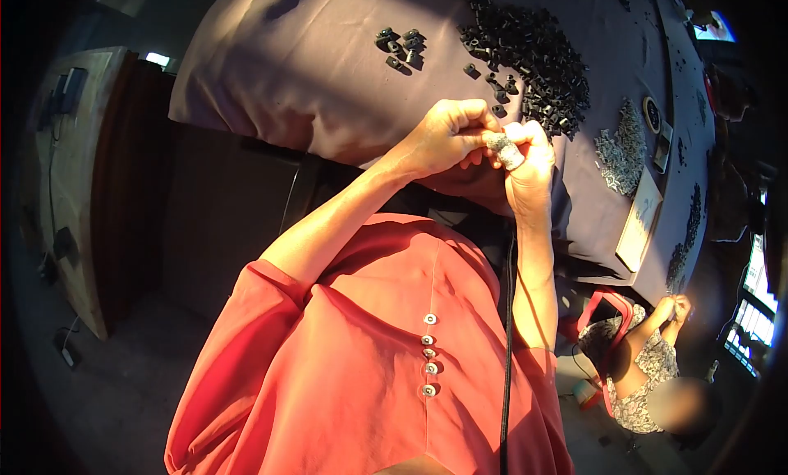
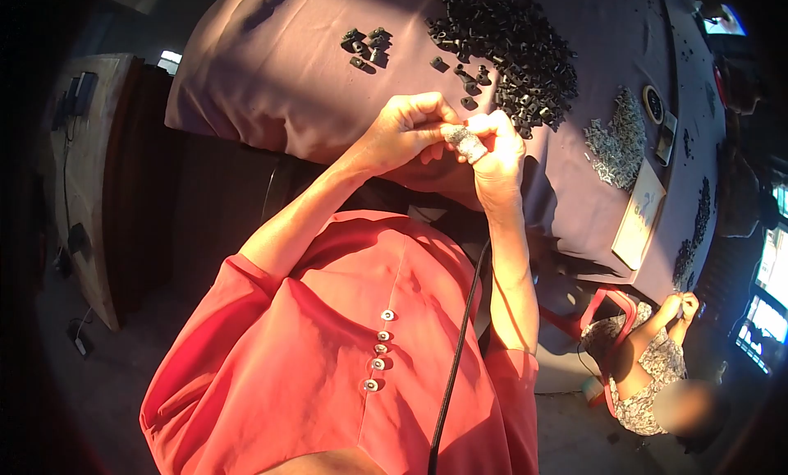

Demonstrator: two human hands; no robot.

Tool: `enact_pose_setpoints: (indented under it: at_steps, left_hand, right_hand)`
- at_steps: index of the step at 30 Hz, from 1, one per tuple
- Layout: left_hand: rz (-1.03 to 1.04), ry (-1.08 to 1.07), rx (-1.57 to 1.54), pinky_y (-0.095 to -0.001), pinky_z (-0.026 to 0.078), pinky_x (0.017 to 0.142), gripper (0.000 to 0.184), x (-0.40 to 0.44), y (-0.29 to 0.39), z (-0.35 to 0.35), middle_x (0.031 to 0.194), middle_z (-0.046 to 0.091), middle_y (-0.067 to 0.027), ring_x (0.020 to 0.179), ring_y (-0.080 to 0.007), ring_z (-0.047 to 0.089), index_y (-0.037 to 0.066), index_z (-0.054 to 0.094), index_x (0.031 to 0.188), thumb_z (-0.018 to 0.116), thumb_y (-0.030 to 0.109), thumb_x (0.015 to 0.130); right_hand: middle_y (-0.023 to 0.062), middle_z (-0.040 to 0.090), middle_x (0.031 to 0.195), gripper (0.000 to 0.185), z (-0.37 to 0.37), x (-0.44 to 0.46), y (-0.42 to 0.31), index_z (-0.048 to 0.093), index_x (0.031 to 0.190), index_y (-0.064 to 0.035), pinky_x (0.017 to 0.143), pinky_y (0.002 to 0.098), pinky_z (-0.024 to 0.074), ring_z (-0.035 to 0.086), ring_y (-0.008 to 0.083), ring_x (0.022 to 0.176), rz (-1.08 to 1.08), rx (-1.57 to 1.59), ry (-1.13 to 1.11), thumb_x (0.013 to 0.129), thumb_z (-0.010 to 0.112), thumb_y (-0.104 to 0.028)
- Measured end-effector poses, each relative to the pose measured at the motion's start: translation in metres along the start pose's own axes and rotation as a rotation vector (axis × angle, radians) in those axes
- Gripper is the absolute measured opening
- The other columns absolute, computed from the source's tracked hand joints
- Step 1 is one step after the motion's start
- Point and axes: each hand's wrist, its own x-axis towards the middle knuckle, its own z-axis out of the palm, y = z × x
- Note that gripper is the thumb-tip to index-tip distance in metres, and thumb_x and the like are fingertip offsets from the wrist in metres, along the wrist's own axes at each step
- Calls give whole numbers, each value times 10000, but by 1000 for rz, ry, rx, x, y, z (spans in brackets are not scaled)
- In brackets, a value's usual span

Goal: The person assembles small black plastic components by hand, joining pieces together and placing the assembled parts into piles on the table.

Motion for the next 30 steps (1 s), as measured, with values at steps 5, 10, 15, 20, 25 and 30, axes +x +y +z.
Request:
enact_pose_setpoints:
  at_steps: [5, 10, 15, 20, 25, 30]
  left_hand:
    - [3, -52, -82, -188, 409, 495, 42, 0, 2, -4, 742, 606, -48, 580, -56, 510, 20, 549, 872, 534, 60, 877]
    - [12, -69, -260, -197, 383, 486, 53, 2, 0, -9, 770, 594, -69, 580, -79, 501, 11, 543, 885, 524, 59, 877]
    - [13, -62, -359, -192, 360, 474, 71, 2, -2, -11, 751, 577, -63, 557, -76, 469, 6, 544, 896, 534, 73, 874]
    - [-11, -69, -379, -189, 348, 468, 92, 3, -2, -11, 728, 568, -59, 543, -72, 444, 7, 546, 904, 549, 92, 871]
    - [-18, -69, -400, -188, 338, 462, 102, 3, -4, -14, 711, 561, -53, 540, -69, 436, 13, 547, 909, 562, 105, 867]
    - [-18, -54, -394, -189, 335, 463, 99, 4, -5, -13, 712, 561, -48, 540, -67, 432, 15, 546, 912, 558, 104, 871]
  right_hand:
    - [32, 585, 716, 163, 8, -3, -6, 520, 789, -54, 523, 193, 428, 568, 88, 616, -7, 11, 45, 761, 664, 16]
    - [69, 616, 751, 124, 6, -3, -8, 551, 852, -20, 578, 213, 478, 601, 110, 654, -64, -50, 19, 777, 638, 28]
    - [94, 637, 794, 143, 13, -6, -23, 566, 918, 5, 625, 234, 506, 614, 125, 683, -8, -170, 10, 789, 611, 47]
    - [77, 632, 796, 137, 11, -5, -27, 569, 914, 10, 640, 219, 495, 595, 110, 675, -2, -253, -4, 789, 607, 52]
    - [48, 603, 764, 57, 15, -6, -26, 567, 877, 8, 609, 214, 466, 556, 89, 638, -118, -428, 70, 827, 585, -13]
    - [52, 582, 738, 57, 12, -7, -24, 563, 860, 7, 552, 213, 439, 521, 84, 586, 0, -170, 86, 859, 535, -43]
